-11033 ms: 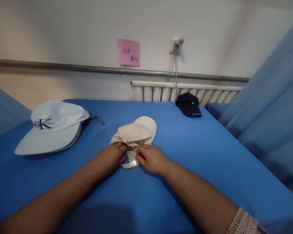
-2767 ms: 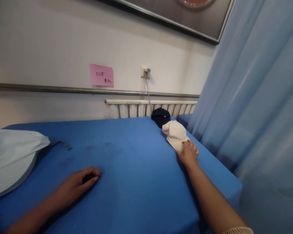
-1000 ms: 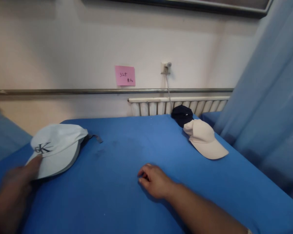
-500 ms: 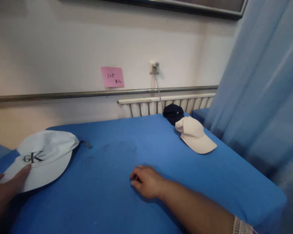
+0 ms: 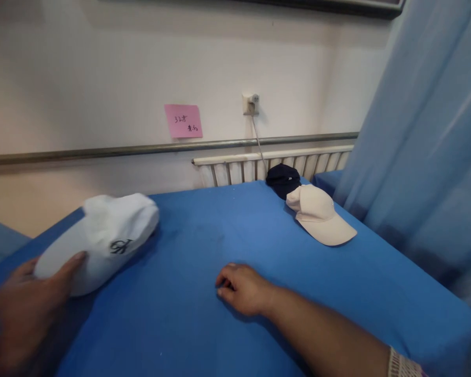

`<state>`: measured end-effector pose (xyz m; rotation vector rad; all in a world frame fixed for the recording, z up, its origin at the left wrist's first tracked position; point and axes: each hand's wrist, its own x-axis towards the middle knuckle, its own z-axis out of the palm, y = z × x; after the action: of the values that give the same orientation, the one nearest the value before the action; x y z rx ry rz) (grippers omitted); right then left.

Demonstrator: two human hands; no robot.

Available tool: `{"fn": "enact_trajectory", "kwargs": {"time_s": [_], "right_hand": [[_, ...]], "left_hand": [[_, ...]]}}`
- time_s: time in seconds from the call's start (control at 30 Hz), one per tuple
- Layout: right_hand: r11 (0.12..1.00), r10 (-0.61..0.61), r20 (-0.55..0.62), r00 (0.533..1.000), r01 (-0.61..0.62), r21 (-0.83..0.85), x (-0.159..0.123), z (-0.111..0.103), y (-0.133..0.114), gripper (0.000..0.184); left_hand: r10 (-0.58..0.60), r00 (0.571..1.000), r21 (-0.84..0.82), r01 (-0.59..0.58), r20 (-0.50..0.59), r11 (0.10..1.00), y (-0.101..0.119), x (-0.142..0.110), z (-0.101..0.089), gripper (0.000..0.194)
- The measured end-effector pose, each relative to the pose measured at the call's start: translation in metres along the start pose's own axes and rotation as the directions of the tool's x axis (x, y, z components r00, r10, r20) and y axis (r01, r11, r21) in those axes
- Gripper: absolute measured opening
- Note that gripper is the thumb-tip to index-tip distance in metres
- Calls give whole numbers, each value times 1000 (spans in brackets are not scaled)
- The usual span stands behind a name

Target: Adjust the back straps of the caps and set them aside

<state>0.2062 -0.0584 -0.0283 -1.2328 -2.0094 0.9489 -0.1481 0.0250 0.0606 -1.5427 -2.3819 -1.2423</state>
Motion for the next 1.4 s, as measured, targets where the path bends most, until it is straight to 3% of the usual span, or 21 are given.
{"fn": "enact_trajectory", "kwargs": {"time_s": [0.1,0.17,0.23,0.3,0.37,0.4,0.47,0.57,0.63,0.73,0.8,0.87,0.97,1.0,1.07,1.13,1.17,1.23,1.3,1.37,1.4], "right_hand": [[998,28,-70,997,-24,55,4,4,4,16],[990,88,-246,965,-56,132,10,6,9,22],[966,196,-470,861,-86,246,17,3,17,30],[929,305,-610,731,-87,360,23,-6,28,36],[896,380,-665,643,-77,437,27,-17,39,40],[885,405,-680,612,-76,459,29,-23,43,41],[889,408,-723,557,-60,455,30,-33,49,46],[981,172,-828,533,-13,195,26,-42,42,63],[992,-114,-803,585,21,-126,19,-45,27,68],[877,-413,-609,677,117,-465,6,-43,-1,67],[797,-530,-508,679,195,-571,-2,-39,-15,75],[733,-616,-490,617,220,-644,-8,-33,-24,83],[627,-721,-466,513,199,-753,-14,-26,-31,82],[586,-745,-419,518,210,-783,-15,-24,-33,78],[532,-746,-300,595,261,-805,-16,-22,-37,65],[534,-711,-237,662,290,-794,-17,-21,-41,53],[547,-700,-251,668,277,-790,-16,-20,-43,48],[567,-705,-325,630,226,-792,-16,-18,-45,42],[579,-709,-368,601,199,-790,-16,-17,-45,42],[602,-682,-367,632,201,-773,-15,-18,-44,45],[617,-660,-359,660,204,-760,-14,-18,-43,47]], "left_hand": [[26,998,7,-26,52,1000,25,-30,6,55],[213,968,-53,-208,133,977,32,-50,13,45],[498,845,-174,-470,195,865,34,-67,21,35],[735,637,-288,-676,233,678,34,-79,29,27],[849,459,-334,-783,260,525,34,-83,35,26],[876,407,-336,-813,258,476,34,-83,36,26],[909,367,-334,-847,198,415,34,-80,37,25],[918,397,-369,-853,2,370,36,-73,32,17],[879,461,-404,-832,-122,381,38,-72,26,14],[802,548,-464,-790,-240,401,44,-75,17,14],[781,559,-486,-783,-278,388,46,-78,11,18],[815,505,-473,-813,-284,339,47,-79,5,23],[914,335,-405,-887,-229,224,45,-79,-3,29],[935,290,-384,-903,-205,195,45,-80,-5,30],[955,238,-357,-920,-178,162,45,-82,-6,30],[962,219,-345,-926,-160,153,46,-86,-5,28],[963,221,-348,-924,-153,157,46,-88,-3,27],[948,287,-382,-898,-139,216,47,-92,1,23],[893,431,-422,-838,-126,345,45,-95,5,18],[823,554,-431,-778,-126,457,43,-97,9,14],[807,577,-427,-766,-128,480,42,-98,10,14]]}}
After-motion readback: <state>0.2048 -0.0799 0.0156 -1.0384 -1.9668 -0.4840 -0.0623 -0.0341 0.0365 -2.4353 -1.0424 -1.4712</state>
